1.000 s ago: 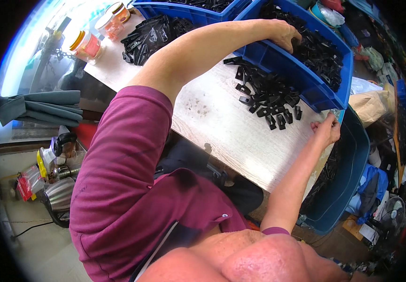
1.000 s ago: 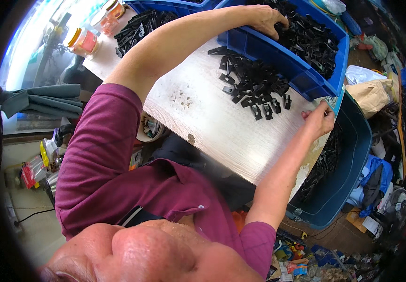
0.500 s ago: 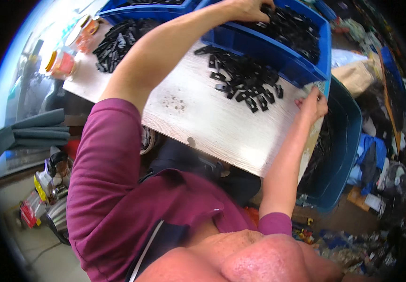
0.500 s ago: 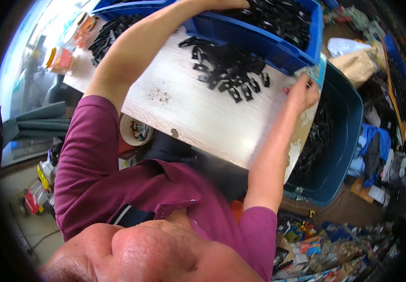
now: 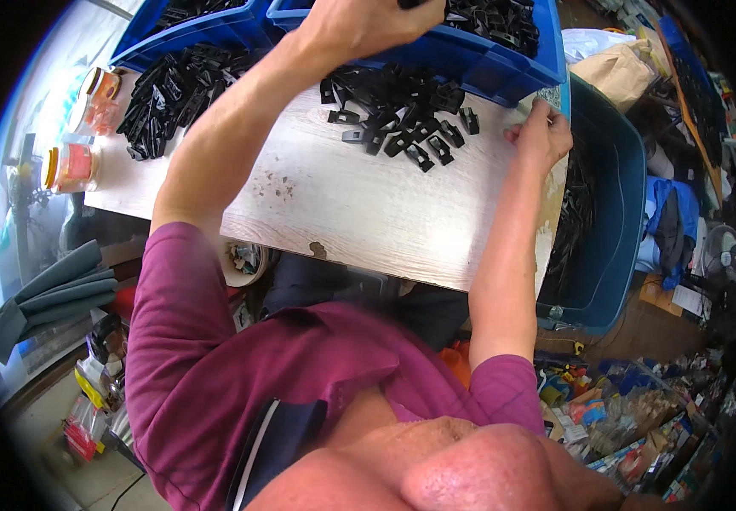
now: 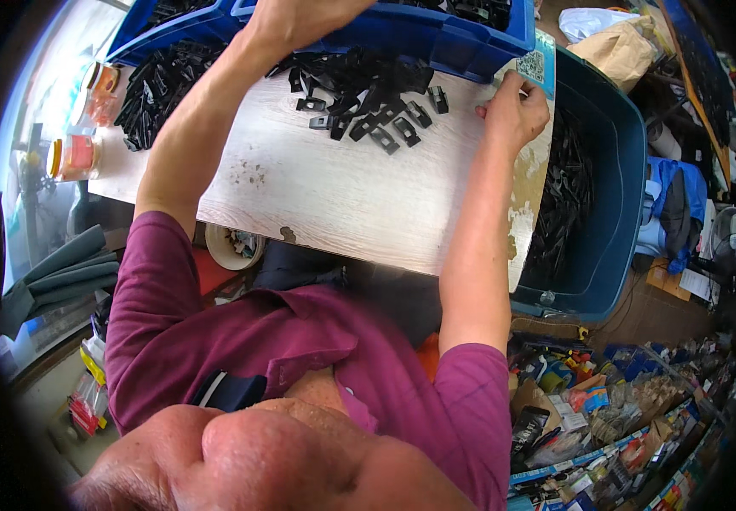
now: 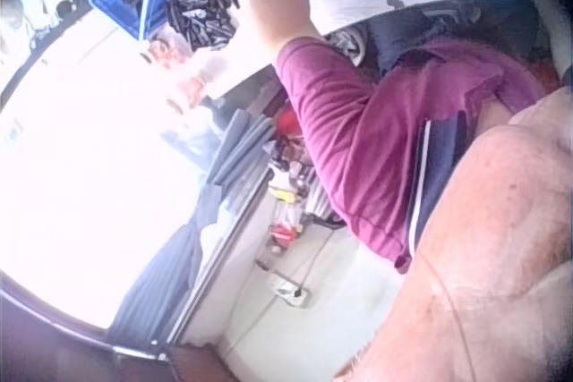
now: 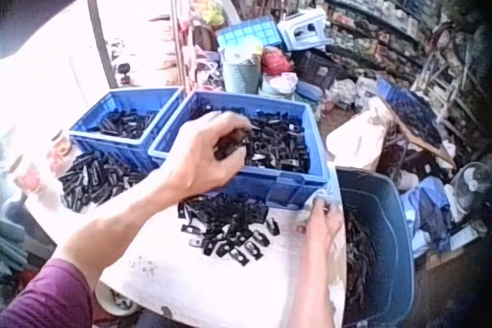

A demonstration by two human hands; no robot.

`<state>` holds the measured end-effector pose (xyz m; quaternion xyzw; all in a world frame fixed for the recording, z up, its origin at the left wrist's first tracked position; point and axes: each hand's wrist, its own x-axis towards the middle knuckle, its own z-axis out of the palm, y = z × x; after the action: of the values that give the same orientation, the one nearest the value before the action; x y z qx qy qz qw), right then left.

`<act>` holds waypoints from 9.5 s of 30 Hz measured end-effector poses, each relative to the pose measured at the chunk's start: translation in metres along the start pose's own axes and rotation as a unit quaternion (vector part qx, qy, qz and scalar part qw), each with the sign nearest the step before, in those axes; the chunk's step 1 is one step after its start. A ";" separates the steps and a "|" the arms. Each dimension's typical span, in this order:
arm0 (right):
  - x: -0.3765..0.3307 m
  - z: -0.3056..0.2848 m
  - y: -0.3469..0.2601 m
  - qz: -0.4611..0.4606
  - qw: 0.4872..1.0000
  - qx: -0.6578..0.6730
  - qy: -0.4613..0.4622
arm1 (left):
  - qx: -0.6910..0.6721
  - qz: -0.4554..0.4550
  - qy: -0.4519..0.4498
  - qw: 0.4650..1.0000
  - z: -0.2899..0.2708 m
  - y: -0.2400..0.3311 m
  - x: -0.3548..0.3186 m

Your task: The person unloads plastic components from a storage bin onto the table, then assembles the plastic pieces together by hand.

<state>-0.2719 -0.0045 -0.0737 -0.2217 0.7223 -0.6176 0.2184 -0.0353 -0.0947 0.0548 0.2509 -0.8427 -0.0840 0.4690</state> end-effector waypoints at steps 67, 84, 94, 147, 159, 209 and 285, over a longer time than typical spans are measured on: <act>0.014 0.023 0.031 -0.121 0.990 -0.047 0.060 | 0.251 -0.107 -0.315 0.909 0.041 -0.202 0.056; -0.004 0.010 0.000 -0.052 0.993 -0.064 0.082 | 0.135 -0.133 -0.303 0.934 0.038 -0.206 0.060; 0.011 0.001 0.016 -0.074 0.996 -0.025 0.046 | 0.031 -0.095 -0.071 0.992 0.013 -0.098 0.049; 0.002 0.002 0.003 0.001 1.000 0.010 0.001 | 0.233 -0.043 -0.458 0.857 0.068 -0.104 0.052; 0.004 0.002 0.001 0.009 1.000 0.005 0.020 | 0.199 -0.083 -0.385 0.898 0.075 -0.098 0.044; 0.008 0.003 0.010 -0.091 0.994 -0.040 0.043 | 0.095 0.148 0.004 0.984 0.025 0.011 -0.061; -0.226 0.031 0.019 0.023 0.907 0.113 -0.405 | -0.415 -0.501 0.068 0.756 -0.027 0.076 -0.220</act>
<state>-0.0728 0.1070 -0.0878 -0.4097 0.5018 -0.5469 0.5303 0.0567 0.0838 -0.0664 0.4232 -0.4448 -0.6309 0.4743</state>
